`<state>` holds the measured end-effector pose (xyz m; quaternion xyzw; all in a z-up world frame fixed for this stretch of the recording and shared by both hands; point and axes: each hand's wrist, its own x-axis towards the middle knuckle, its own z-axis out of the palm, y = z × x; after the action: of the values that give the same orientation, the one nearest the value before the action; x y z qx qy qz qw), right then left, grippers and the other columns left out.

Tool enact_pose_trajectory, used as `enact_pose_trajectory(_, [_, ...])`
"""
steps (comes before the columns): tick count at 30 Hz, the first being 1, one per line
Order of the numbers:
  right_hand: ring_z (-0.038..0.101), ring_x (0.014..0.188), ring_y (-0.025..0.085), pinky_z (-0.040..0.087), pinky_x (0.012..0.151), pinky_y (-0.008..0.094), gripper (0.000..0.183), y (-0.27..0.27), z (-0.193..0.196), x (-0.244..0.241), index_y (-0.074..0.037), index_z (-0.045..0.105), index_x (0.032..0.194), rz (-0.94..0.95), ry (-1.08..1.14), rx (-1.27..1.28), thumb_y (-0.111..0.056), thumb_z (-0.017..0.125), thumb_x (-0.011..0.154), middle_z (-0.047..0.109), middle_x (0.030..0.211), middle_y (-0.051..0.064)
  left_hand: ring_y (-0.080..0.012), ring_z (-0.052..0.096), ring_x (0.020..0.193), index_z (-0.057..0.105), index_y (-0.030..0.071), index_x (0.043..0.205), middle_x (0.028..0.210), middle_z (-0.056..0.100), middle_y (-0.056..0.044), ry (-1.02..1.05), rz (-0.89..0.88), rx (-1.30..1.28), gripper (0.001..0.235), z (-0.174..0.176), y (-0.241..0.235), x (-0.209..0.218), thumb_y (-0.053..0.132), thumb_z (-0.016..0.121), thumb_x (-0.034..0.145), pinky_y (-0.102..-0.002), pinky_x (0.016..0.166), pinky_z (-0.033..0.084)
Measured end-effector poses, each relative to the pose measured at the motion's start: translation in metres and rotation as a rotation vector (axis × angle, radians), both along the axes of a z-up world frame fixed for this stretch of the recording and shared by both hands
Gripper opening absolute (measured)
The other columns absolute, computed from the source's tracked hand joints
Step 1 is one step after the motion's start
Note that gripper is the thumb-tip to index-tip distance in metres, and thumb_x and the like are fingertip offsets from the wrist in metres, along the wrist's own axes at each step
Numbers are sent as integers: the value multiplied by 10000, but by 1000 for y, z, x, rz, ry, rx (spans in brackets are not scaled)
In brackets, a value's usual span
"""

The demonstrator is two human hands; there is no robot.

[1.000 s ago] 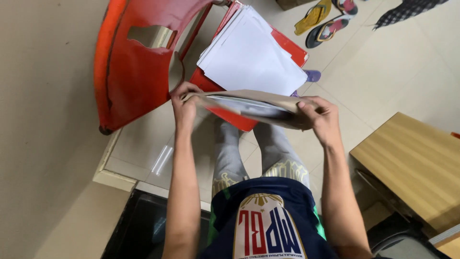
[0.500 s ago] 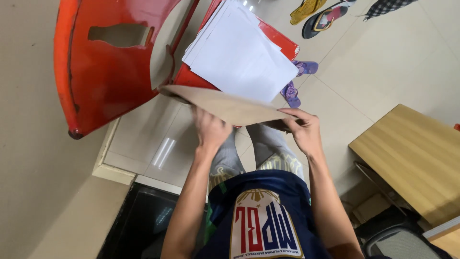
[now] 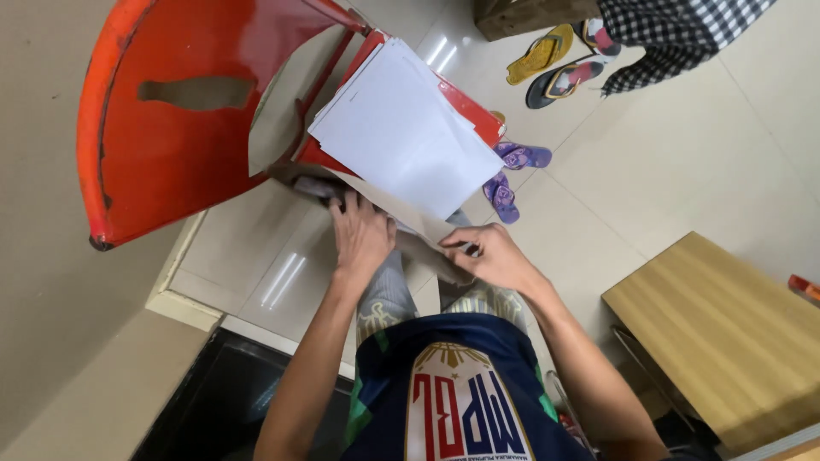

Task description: The person places a stack of white papers onto a sheet of brown wrapping paper on a red plastic chair. They fold the brown paper over the stack to create a neat package. The person then moves to a table and handles a bundle of green sticks, adjusting the rubber band around them.

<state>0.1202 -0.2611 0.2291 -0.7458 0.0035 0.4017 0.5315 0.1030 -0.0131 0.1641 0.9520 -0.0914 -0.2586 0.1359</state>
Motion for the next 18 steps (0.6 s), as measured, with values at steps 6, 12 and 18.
enact_pose_trajectory(6, [659,631,171,515,614,314,239,-10,-38,38,-59,795,949,265,38,45,-242,671,858,753,755,87,-387,492,1323,683,14,1170,1232,667,-191,-10,-58,81,422,-11,-8,-3,263,637,833,-671,1171,140])
enact_pose_trajectory(12, [623,708,197,514,676,360,768,13,-63,94,18,715,935,133,470,22,-668,372,994,707,804,130,-381,586,1197,637,-31,1213,1197,696,-173,-1,7,44,475,-17,-10,-6,259,624,838,-687,1192,98])
enact_pose_trajectory(18, [611,1070,350,499,963,443,566,48,-153,102,-17,613,1330,-257,-63,-427,-446,597,961,688,1144,170,-357,581,1207,611,-10,1243,1175,691,-181,171,-61,103,454,-14,-8,-18,303,597,915,-693,1199,120])
